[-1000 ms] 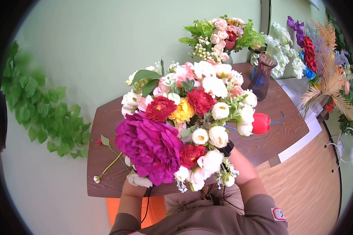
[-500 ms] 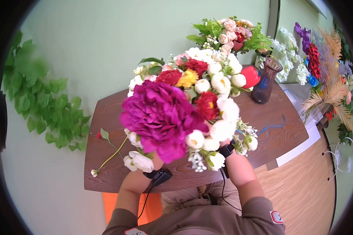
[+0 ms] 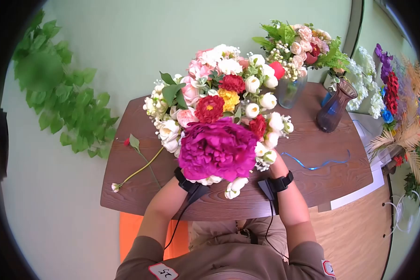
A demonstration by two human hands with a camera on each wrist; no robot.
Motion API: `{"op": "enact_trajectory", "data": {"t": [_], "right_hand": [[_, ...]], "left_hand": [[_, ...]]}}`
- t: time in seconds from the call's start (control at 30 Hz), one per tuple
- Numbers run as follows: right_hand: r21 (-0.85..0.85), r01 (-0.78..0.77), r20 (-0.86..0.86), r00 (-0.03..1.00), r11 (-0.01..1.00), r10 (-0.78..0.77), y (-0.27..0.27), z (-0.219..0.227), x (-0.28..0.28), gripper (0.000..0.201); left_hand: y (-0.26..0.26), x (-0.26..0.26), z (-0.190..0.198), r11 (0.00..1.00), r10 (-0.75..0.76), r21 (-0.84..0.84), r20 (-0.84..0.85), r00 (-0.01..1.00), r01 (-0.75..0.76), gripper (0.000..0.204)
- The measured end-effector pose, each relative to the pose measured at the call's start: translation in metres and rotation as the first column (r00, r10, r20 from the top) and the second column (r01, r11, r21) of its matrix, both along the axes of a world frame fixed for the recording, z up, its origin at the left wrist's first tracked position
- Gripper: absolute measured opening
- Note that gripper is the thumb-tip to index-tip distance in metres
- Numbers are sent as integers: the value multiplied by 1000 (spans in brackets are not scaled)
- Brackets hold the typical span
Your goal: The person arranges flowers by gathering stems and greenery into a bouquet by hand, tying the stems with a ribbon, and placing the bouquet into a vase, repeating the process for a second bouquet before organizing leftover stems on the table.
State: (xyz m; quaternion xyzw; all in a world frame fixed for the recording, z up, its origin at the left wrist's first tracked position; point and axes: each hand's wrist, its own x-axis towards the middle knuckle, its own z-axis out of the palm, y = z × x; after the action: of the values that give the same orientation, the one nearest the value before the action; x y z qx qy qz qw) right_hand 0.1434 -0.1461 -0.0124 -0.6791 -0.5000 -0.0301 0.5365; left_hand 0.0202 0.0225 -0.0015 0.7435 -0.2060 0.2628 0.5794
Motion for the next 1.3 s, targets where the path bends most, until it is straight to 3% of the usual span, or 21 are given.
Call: {"op": "enact_trajectory", "data": {"t": [0.13, 0.23, 0.37, 0.4, 0.43, 0.5, 0.57, 0.63, 1.0, 1.3], "right_hand": [[-15, -2, 9, 1000, 1000, 2, 20, 13, 19, 31], [-32, -3, 17, 1000, 999, 3, -14, -10, -8, 32], [-53, -7, 34, 999, 999, 8, -6, -8, -3, 33], [-145, -89, -350, 936, 985, 33, -6, 19, -16, 46], [-76, -121, -415, 907, 990, 79, -2, 20, -18, 44], [-149, -144, -385, 920, 978, 77, 0, 34, -24, 44], [-152, -179, -412, 905, 972, 102, 1, 30, -18, 58], [-68, -178, -514, 850, 982, 118, 3, 31, -22, 53], [-156, -198, -467, 878, 968, 105, 3, 35, -24, 43], [-155, -191, -464, 880, 969, 99, 0, 33, -21, 43]], "left_hand": [[11, -4, -1, 999, -23, -40, -30, 999, 22, 34], [19, 5, 3, 996, -42, -77, -48, 998, 38, 34], [27, 9, 6, 991, -64, -125, -66, 996, 55, 34], [31, 5, 5, 989, -69, -136, -68, 995, 60, 34], [34, 7, 7, 987, -75, -146, -70, 995, 64, 34], [43, 6, 10, 984, -86, -165, -75, 993, 73, 33], [45, 9, 11, 980, -96, -182, -81, 992, 80, 33], [52, 15, 15, 977, -105, -197, -87, 991, 86, 33], [90, 41, 37, 942, -217, -284, -114, 969, 178, 32], [78, 10, 8, 887, -342, -372, -127, 931, 275, 32]]}}
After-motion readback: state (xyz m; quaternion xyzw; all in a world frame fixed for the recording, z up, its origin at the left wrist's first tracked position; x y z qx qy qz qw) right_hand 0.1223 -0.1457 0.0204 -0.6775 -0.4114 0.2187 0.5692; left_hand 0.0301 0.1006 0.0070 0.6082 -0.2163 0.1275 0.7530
